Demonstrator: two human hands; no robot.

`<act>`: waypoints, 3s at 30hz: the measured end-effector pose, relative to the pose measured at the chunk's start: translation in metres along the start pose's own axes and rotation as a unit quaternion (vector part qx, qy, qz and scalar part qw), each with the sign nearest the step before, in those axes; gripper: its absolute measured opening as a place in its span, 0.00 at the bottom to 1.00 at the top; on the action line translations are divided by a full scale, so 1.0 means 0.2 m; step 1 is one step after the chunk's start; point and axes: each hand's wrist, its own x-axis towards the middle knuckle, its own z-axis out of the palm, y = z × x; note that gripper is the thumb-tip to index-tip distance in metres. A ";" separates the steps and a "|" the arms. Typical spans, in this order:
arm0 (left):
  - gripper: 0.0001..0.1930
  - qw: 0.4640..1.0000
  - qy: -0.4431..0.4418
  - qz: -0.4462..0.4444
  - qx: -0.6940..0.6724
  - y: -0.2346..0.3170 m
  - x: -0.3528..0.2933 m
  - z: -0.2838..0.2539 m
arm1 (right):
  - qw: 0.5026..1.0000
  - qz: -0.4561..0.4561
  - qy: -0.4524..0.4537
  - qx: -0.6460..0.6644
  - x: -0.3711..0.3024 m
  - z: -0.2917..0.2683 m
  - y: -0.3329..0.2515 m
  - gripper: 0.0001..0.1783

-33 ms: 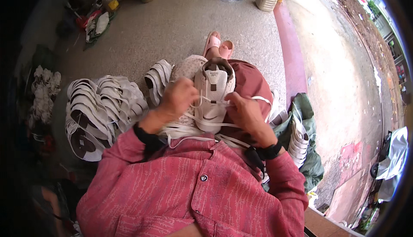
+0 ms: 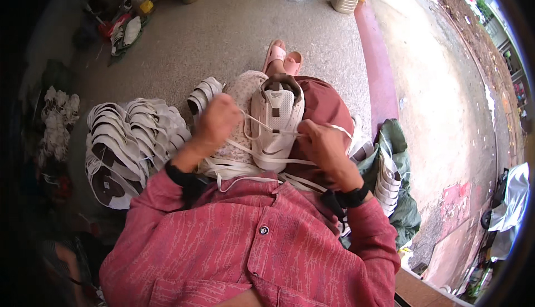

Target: The recorder is lacing shoe upper components as part of the manufacturing process.

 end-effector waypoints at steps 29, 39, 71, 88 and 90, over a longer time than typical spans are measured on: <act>0.12 0.651 0.405 -0.443 -0.464 -0.34 -0.35 -0.68 | 0.400 -0.028 0.481 0.780 -1.29 -0.85 1.05 0.13; 0.16 0.673 0.538 -0.395 -0.320 -0.95 -1.00 -1.64 | 0.351 0.170 0.570 0.723 -1.57 -0.64 1.37 0.29; 0.14 0.633 0.595 -0.483 -0.109 -0.88 -1.12 -1.74 | 0.508 0.216 0.218 0.805 -1.19 -0.25 1.38 0.18; 0.14 0.731 0.474 -0.460 -0.173 -0.79 -0.87 -1.49 | 0.791 0.419 0.248 0.369 -0.88 -0.35 0.79 0.21; 0.15 0.759 0.416 -0.463 -0.190 -0.73 -0.73 -1.37 | 0.834 0.446 0.211 0.246 -0.84 -0.34 0.87 0.20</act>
